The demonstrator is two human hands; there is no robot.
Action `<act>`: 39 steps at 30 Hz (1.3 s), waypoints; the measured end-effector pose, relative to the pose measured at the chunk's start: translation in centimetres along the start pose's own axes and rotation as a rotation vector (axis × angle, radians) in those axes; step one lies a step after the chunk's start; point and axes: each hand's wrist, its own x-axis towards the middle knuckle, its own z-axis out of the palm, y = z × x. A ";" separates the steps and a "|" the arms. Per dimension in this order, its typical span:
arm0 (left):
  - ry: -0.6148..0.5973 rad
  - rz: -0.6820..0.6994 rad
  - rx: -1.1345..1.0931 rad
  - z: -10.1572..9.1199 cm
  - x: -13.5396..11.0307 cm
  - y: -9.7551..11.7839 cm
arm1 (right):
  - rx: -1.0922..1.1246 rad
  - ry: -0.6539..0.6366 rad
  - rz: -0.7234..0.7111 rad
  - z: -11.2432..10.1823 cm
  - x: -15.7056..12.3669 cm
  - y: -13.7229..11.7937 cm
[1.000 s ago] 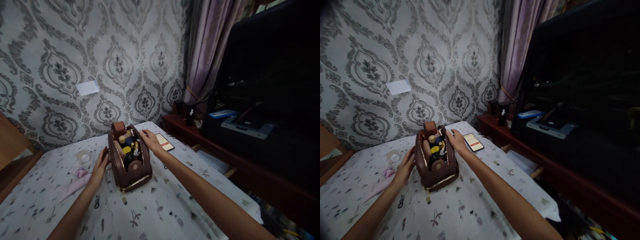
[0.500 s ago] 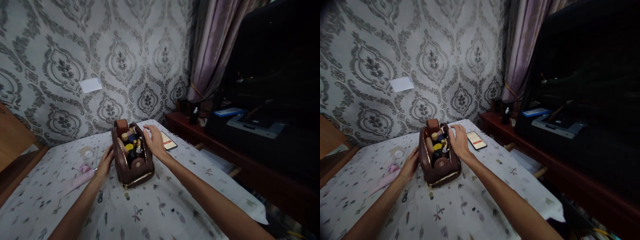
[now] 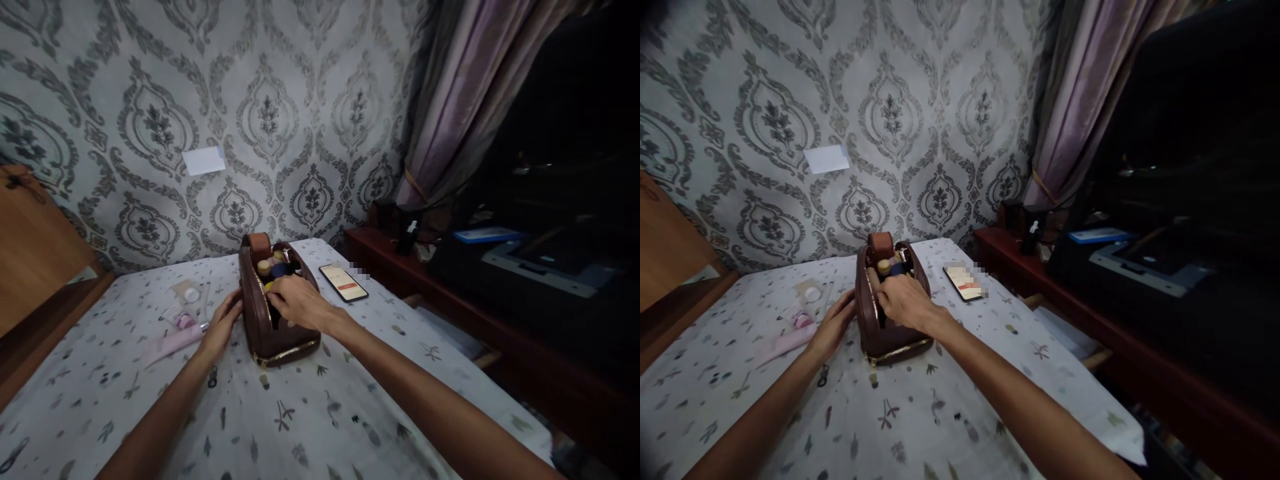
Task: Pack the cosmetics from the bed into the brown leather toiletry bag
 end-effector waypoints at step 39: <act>-0.127 0.000 1.148 -15.0 -6.6 5.1 | 1.069 0.041 0.041 19.1 0.1 -8.3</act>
